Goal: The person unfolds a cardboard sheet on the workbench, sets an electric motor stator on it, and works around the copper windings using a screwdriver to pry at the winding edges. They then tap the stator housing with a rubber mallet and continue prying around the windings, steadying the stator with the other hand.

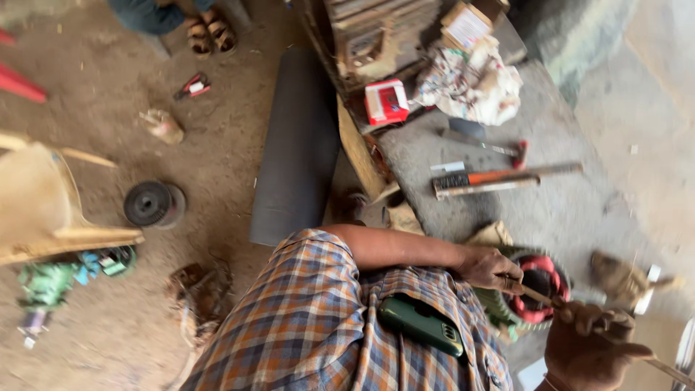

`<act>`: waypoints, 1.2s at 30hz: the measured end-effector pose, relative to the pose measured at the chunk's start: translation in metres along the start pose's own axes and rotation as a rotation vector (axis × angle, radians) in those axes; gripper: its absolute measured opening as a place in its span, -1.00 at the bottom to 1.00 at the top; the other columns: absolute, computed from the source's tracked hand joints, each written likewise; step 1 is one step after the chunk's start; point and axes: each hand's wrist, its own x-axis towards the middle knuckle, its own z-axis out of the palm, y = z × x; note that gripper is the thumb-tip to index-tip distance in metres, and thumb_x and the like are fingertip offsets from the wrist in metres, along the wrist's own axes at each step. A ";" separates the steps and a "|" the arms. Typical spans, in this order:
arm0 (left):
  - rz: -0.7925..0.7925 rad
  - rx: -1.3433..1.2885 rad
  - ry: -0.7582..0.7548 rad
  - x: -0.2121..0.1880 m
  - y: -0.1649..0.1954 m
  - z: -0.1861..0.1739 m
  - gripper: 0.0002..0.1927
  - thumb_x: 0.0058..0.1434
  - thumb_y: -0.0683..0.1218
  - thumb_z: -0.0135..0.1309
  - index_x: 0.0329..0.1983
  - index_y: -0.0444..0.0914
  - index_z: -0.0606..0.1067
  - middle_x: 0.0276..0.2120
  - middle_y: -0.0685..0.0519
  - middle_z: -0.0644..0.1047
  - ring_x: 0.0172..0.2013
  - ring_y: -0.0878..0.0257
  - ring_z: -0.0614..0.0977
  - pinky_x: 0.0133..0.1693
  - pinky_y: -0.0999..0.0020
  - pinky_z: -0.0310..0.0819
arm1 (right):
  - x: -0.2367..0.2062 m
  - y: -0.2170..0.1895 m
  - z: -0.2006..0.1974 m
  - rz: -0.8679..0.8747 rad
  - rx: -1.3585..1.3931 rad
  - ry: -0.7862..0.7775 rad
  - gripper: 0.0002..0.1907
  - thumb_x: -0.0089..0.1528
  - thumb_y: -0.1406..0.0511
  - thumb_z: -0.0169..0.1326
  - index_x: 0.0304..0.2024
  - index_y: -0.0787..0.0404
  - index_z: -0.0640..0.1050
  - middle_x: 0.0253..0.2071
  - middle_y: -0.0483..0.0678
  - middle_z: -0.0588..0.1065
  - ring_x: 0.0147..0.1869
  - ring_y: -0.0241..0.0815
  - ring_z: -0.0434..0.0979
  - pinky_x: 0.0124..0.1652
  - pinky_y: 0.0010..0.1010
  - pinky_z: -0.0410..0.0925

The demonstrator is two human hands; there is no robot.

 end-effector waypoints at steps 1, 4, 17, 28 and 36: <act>0.034 -0.021 0.019 0.000 -0.009 -0.011 -0.58 0.42 0.27 -0.11 -0.16 -0.09 0.58 -0.34 0.01 0.65 -0.23 0.18 0.70 -0.10 0.20 0.56 | 0.018 0.003 -0.001 0.022 -0.009 -0.012 -0.32 0.47 -0.23 -0.23 -0.20 0.21 0.47 -0.44 -0.08 0.24 -0.36 -0.20 0.20 -0.07 -0.29 0.24; 0.193 -0.114 0.256 -0.006 -0.041 -0.048 -0.58 0.37 0.26 -0.14 -0.04 -0.07 0.54 -0.23 0.08 0.64 -0.18 0.24 0.62 -0.08 0.23 0.45 | 0.073 0.014 0.008 0.054 -0.048 0.009 -0.26 0.48 -0.25 -0.32 -0.36 0.21 0.41 -0.51 -0.11 0.14 -0.39 -0.21 0.11 -0.19 -0.33 0.19; -0.910 -0.242 1.479 -0.337 -0.265 -0.335 -0.71 0.49 0.08 -0.07 -0.07 -0.20 0.52 -0.29 -0.17 0.59 -0.32 -0.04 0.63 -0.29 0.08 0.50 | 0.322 0.218 0.165 0.134 -0.983 0.709 -0.59 0.33 -0.10 -0.09 -0.21 0.05 0.46 -0.31 -0.08 0.26 -0.19 -0.12 0.24 -0.07 -0.19 0.28; -0.895 0.261 1.465 -0.378 -0.366 -0.702 -0.60 0.30 -0.03 0.17 0.19 -0.12 0.44 0.17 -0.08 0.47 0.17 -0.07 0.49 0.14 0.02 0.43 | 0.344 0.357 0.247 0.153 -2.060 -0.221 -0.91 0.10 0.36 0.11 -0.40 0.28 0.56 -0.15 0.09 0.49 0.01 0.04 0.48 -0.01 -0.19 0.40; -1.164 0.350 1.042 -0.330 -0.387 -0.754 -0.28 0.18 0.02 0.25 0.38 -0.05 0.24 0.23 -0.08 0.35 0.16 -0.11 0.46 0.02 -0.01 0.48 | 0.372 0.387 0.277 0.625 -0.897 0.732 -0.90 0.33 0.45 -0.08 -0.31 0.36 0.43 -0.37 0.04 0.33 -0.37 -0.14 0.37 -0.44 -0.40 0.34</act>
